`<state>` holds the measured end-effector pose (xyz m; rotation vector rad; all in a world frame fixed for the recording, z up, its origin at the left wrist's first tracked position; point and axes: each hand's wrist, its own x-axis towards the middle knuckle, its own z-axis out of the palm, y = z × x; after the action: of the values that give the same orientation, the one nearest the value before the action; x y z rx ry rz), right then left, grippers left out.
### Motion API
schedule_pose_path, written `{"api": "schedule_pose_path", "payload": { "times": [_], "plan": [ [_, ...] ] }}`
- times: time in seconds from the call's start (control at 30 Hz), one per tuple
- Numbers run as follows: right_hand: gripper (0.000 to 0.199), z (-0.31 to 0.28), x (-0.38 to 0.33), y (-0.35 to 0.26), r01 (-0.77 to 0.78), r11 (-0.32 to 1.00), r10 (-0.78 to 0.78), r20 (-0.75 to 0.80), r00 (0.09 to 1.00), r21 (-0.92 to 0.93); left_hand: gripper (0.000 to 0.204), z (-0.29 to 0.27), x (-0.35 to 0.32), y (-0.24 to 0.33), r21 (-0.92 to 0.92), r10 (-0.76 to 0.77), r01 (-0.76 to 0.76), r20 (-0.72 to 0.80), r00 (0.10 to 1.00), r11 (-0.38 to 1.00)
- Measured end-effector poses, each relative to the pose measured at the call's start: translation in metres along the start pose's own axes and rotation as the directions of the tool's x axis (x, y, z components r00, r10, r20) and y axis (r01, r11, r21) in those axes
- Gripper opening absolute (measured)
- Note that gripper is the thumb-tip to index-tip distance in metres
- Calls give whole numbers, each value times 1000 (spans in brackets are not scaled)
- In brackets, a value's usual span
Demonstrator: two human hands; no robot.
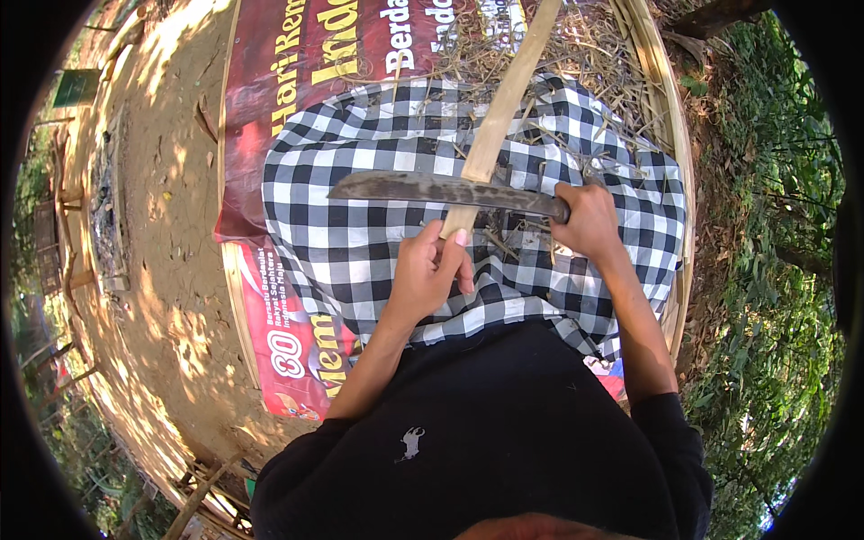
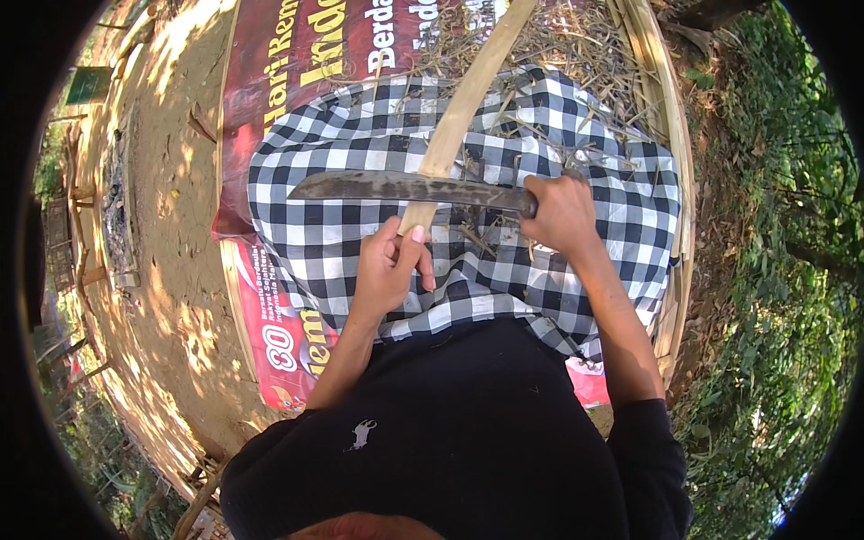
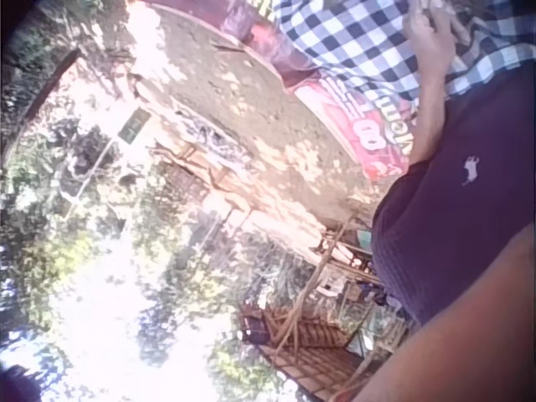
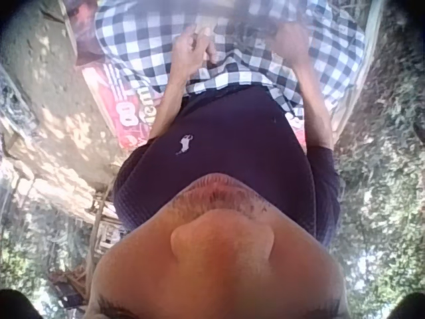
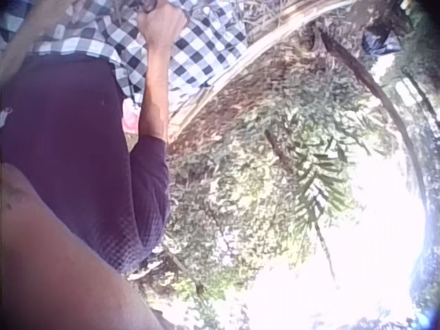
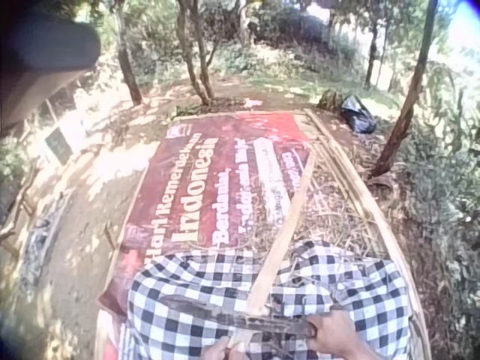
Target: The person is using a machete to shave and shape a piece of wood while sitting on a banner mat outdoors. They slide the blade along the wood to remove shavings and refine the shape.
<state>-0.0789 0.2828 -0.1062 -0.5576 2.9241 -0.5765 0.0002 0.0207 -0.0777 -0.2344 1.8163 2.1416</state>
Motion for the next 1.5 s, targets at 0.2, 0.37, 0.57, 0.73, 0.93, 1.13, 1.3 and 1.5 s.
{"api": "schedule_pose_path", "payload": {
  "times": [0.2, 0.37, 0.57, 0.73, 0.93, 1.13, 1.3, 1.5],
  "plan": [
    [13, -10, 0, -12, -55, 997, 53, 43, 998, 50, 21, 4, -6, -7, 57, 4, -8, 77, 997, 998],
    [14, -4, -13, -42, 93, 993, -89, -55, 994, 79, 19, 2, 3, -5, 21, 51, -52, 39, 998, 998],
    [12, -1, -17, -51, -52, 993, 47, 54, 997, 107, 18, -3, 6, -15, 41, 22, -24, 49, 999, 999],
    [14, -9, -9, -33, -115, 991, 112, 47, 993, 66, 16, -3, 8, -21, 56, -15, 13, 40, 999, 998],
    [14, -20, 1, -34, -113, 993, 113, 35, 993, 20, 20, 3, -3, -7, 140, 1, -10, 60, 998, 990],
    [15, -14, -18, -38, -43, 998, 40, 54, 998, 42, 22, 1, -4, -15, 68, 2, -8, 85, 996, 998],
    [17, -7, -12, -29, -103, 994, 102, 6, 995, 32, 21, -4, 8, -8, 90, 28, -33, 61, 998, 995],
    [14, -8, -9, -18, -86, 996, 86, 34, 996, -9, 18, 0, -3, -6, 140, 13, -24, 83, 996, 990]
  ]
}}
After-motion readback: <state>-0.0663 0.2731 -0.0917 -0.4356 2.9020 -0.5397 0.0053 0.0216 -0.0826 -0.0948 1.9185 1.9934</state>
